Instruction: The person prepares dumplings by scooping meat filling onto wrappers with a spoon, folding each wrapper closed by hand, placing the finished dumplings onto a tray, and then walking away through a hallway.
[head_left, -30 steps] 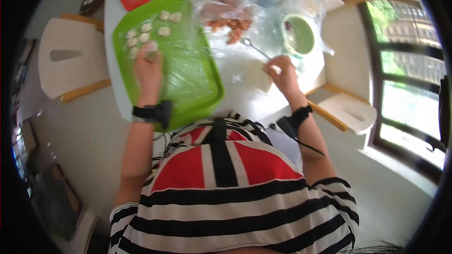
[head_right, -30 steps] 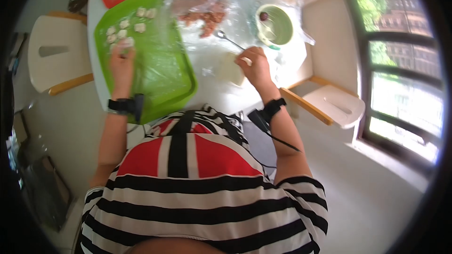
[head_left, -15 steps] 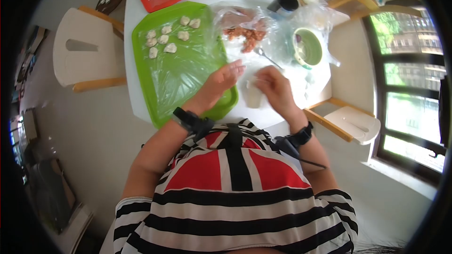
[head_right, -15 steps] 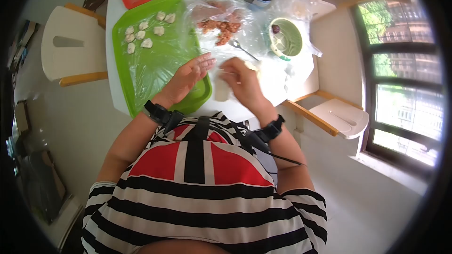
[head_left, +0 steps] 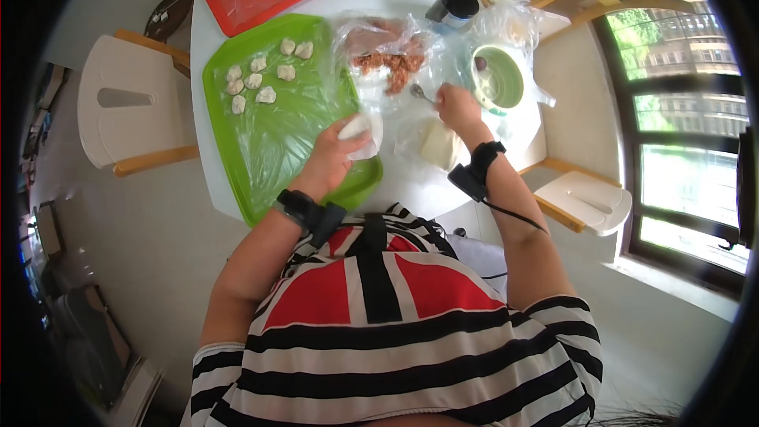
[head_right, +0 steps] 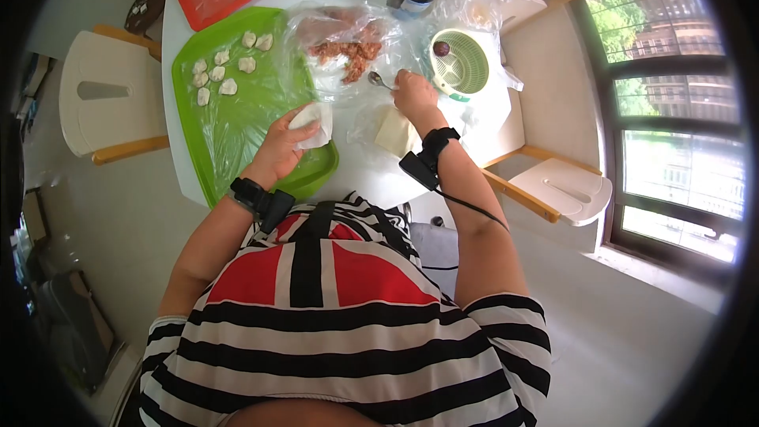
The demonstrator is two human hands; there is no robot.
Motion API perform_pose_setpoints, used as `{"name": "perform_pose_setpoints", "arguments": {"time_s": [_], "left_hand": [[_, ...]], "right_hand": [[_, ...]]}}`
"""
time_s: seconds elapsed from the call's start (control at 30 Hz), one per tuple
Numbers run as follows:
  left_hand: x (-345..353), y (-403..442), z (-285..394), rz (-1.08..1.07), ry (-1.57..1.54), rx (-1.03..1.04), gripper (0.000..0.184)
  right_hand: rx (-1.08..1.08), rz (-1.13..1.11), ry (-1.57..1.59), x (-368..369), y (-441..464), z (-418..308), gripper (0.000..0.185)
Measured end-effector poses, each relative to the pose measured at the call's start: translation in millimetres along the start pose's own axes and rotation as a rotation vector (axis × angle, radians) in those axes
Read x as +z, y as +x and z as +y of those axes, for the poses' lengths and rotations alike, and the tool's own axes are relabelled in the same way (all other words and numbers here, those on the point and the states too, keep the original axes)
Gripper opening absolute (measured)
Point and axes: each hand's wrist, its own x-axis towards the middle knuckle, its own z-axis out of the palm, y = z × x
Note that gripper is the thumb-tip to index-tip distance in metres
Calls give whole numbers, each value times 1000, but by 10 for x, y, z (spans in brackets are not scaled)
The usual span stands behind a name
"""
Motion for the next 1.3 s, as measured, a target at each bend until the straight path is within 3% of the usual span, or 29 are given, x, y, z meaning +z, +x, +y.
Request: {"name": "perform_pose_setpoints", "arguments": {"time_s": [0.17,0.37,0.43,0.53,0.8,1.0,1.07,1.2,1.27,1.3], "left_hand": [[48,14,53,-34,-91,-98,40],[29,70,-25,-32,-157,-88,35],[62,83,-4,-15,-166,-66,34],[117,85,49,-45,-206,-44,33],[7,104,62,82,-9,30,37],[17,115,91,25,-97,24,36],[24,117,101,-16,-95,25,34],[-34,133,149,-112,-160,17,31],[-61,121,173,-55,-233,15,29],[-68,111,202,7,-311,11,27]], "right_hand": [[46,-95,-98,98,71,150,13],[-43,-2,-157,-78,-72,-35,13],[-226,76,-20,-107,-116,-144,11],[-332,90,-32,4,-76,-183,10],[-224,147,-9,-9,-138,-337,8],[-241,113,-65,182,-42,-302,10],[-165,59,100,152,-1,-349,12],[-211,15,269,183,146,-336,14],[54,-325,602,46,131,-407,14],[48,-319,603,-29,125,-439,14]]}}
